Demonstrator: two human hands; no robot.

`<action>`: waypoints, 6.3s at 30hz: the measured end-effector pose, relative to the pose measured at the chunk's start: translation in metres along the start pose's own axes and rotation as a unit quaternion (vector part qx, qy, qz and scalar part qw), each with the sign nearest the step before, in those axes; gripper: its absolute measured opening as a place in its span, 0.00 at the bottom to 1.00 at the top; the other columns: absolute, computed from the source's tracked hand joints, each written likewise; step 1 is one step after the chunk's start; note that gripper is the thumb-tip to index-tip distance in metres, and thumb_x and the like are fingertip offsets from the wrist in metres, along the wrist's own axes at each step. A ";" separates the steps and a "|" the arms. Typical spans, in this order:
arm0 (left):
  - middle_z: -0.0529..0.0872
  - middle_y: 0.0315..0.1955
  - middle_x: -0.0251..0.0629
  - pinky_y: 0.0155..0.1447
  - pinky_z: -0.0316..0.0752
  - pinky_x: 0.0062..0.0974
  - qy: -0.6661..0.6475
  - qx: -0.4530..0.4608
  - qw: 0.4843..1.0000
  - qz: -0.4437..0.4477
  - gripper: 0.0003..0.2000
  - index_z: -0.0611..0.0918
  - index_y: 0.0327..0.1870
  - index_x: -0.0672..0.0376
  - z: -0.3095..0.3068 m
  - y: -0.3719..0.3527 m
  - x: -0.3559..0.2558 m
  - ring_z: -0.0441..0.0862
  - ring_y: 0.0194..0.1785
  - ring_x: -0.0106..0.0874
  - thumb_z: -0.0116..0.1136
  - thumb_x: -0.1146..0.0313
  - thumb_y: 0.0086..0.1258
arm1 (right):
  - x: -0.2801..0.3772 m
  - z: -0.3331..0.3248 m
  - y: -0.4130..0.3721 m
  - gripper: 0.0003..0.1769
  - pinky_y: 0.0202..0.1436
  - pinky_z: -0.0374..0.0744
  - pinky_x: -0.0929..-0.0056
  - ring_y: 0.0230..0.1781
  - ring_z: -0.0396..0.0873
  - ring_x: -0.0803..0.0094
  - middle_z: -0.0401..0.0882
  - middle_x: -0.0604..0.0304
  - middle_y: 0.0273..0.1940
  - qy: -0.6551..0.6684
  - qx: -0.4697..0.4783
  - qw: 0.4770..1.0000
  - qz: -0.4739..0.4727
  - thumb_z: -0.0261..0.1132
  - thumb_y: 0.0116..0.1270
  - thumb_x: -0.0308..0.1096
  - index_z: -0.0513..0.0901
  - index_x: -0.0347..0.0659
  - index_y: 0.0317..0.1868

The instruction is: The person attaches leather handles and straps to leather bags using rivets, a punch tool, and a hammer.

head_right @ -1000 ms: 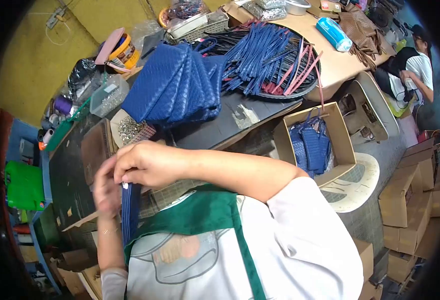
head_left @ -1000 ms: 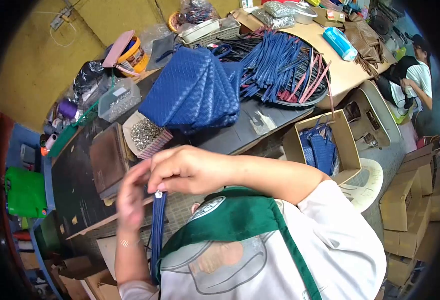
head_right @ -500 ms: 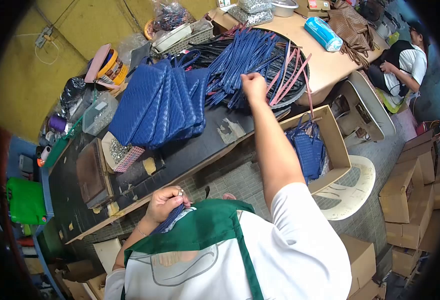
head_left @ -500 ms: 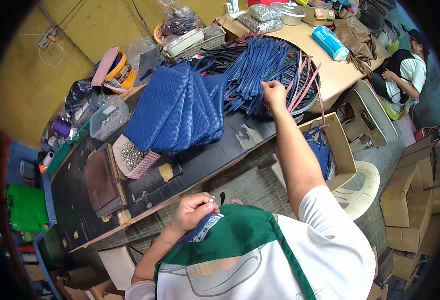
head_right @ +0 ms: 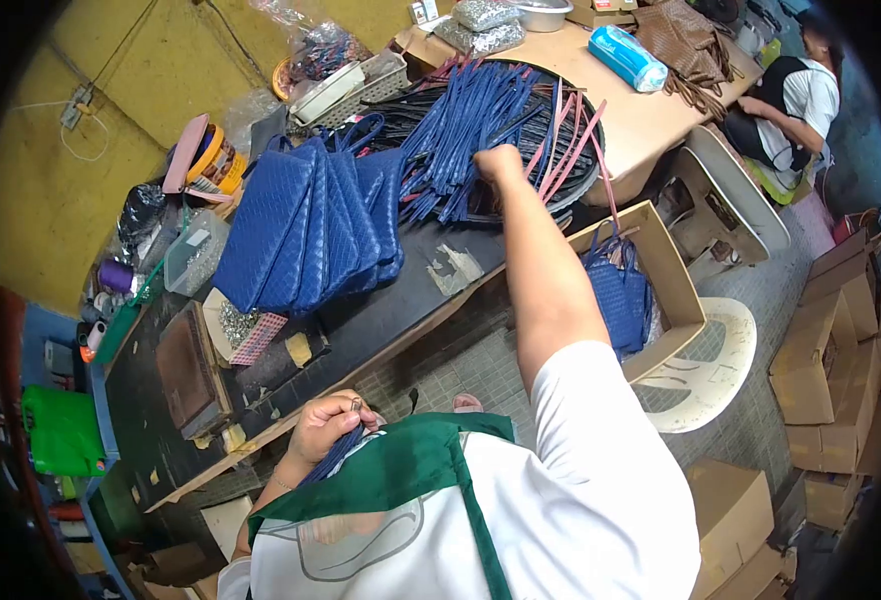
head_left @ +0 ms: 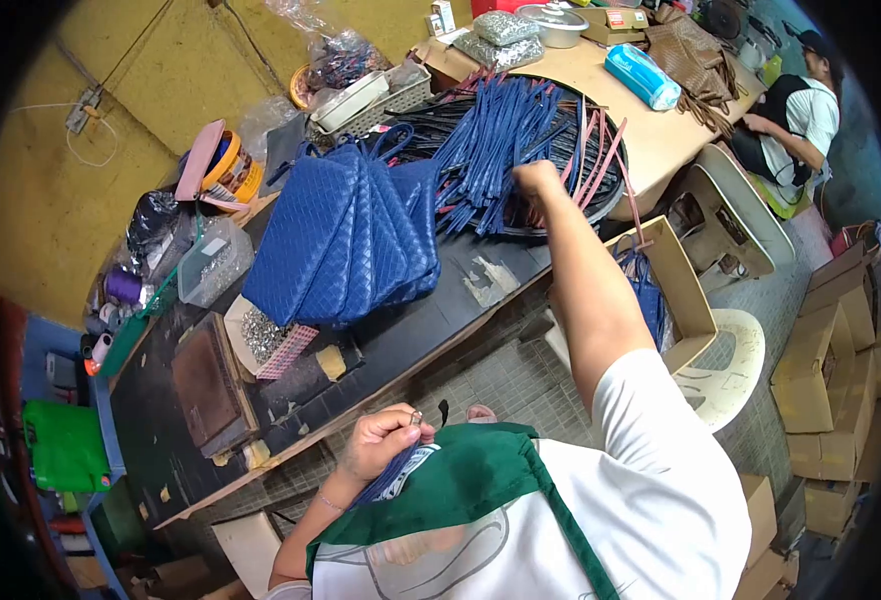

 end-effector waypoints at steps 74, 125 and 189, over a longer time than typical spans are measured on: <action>0.77 0.24 0.34 0.30 0.71 0.15 -0.059 -0.098 0.993 -0.017 0.07 0.73 0.35 0.66 -0.011 0.034 -0.013 0.73 0.24 0.18 0.41 0.72 0.65 | 0.047 0.015 -0.332 0.09 0.30 0.72 0.87 0.27 0.76 0.78 0.77 0.59 0.28 0.465 0.351 0.811 0.042 0.54 0.61 0.29 0.75 0.32 0.37; 0.73 0.22 0.37 0.36 0.66 0.19 -0.030 -0.071 0.996 -0.051 0.11 0.70 0.30 0.63 -0.043 -0.022 0.021 0.70 0.28 0.24 0.36 0.66 0.67 | 0.050 -0.008 -0.243 0.19 0.20 0.63 0.84 0.23 0.73 0.79 0.76 0.61 0.28 0.237 0.246 0.935 0.094 0.54 0.61 0.47 0.69 0.43 0.45; 0.78 0.29 0.34 0.37 0.71 0.14 0.066 -0.127 0.989 0.034 0.06 0.78 0.33 0.68 -0.022 0.010 -0.023 0.75 0.33 0.18 0.57 0.79 0.54 | 0.061 0.003 -0.349 0.05 0.29 0.69 0.86 0.27 0.74 0.81 0.78 0.65 0.29 0.349 0.370 0.859 0.056 0.62 0.55 0.29 0.78 0.38 0.33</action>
Point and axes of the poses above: each hand's wrist, its own y-axis towards the middle knuckle, its own z-axis out of the palm, x = y × z, the point moved 3 cm from there along y, towards the middle knuckle
